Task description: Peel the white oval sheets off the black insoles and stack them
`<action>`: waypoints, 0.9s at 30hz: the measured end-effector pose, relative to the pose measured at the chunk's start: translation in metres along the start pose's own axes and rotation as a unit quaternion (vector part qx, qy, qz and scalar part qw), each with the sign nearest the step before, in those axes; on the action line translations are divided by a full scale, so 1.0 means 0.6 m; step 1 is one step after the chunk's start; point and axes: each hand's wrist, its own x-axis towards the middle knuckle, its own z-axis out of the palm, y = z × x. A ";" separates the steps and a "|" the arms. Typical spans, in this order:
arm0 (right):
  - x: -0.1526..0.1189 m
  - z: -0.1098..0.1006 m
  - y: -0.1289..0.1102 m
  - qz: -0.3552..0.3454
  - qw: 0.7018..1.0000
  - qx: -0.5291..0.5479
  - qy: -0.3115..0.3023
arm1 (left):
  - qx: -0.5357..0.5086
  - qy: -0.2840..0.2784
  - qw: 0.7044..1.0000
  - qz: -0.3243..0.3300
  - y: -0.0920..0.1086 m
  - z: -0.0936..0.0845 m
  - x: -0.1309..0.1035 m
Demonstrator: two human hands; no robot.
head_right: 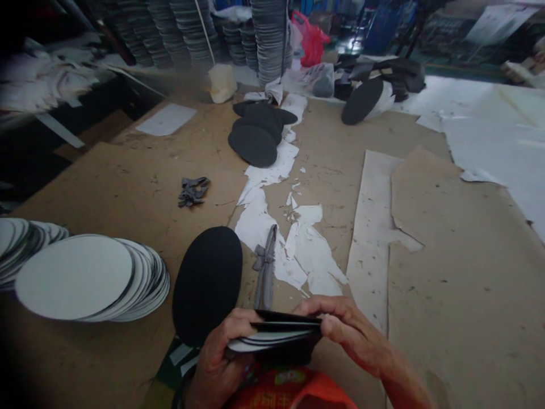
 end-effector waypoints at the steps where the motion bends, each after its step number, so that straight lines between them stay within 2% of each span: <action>1: -0.004 0.006 0.005 -0.001 1.000 0.016 0.002 | 0.001 0.017 1.000 -0.009 0.000 0.001 -0.004; 5: -0.005 0.038 0.037 0.029 0.998 0.033 0.046 | 0.025 0.108 0.992 -0.062 -0.004 0.006 -0.010; 9: 0.009 0.072 0.060 0.013 0.993 0.054 0.107 | 0.034 0.173 0.976 -0.131 -0.014 0.006 -0.001; 12: 0.019 0.094 0.075 -0.002 0.987 0.047 0.152 | 0.018 0.185 0.964 -0.189 -0.027 -0.001 0.012; 15: 0.028 0.113 0.087 -0.026 0.980 0.009 0.199 | -0.021 0.148 0.958 -0.245 -0.040 -0.011 0.027; 17: 0.029 0.122 0.081 -0.036 0.970 -0.044 0.237 | -0.070 0.129 0.951 -0.271 -0.044 -0.014 0.037; 19: 0.022 0.124 0.059 -0.043 0.962 -0.113 0.246 | -0.114 0.137 0.947 -0.267 -0.045 -0.012 0.047; 21: 0.008 0.122 0.028 -0.055 0.954 -0.198 0.219 | -0.144 0.167 0.944 -0.244 -0.044 -0.003 0.054; 23: -0.006 0.117 -0.001 -0.050 0.933 -0.301 0.189 | -0.186 0.202 0.932 -0.238 -0.044 0.012 0.056; 25: -0.014 0.114 -0.015 -0.011 0.899 -0.405 0.167 | -0.261 0.232 0.897 -0.270 -0.046 0.030 0.049; 27: -0.015 0.116 -0.010 0.029 0.861 -0.484 0.153 | -0.343 0.244 0.848 -0.323 -0.050 0.046 0.035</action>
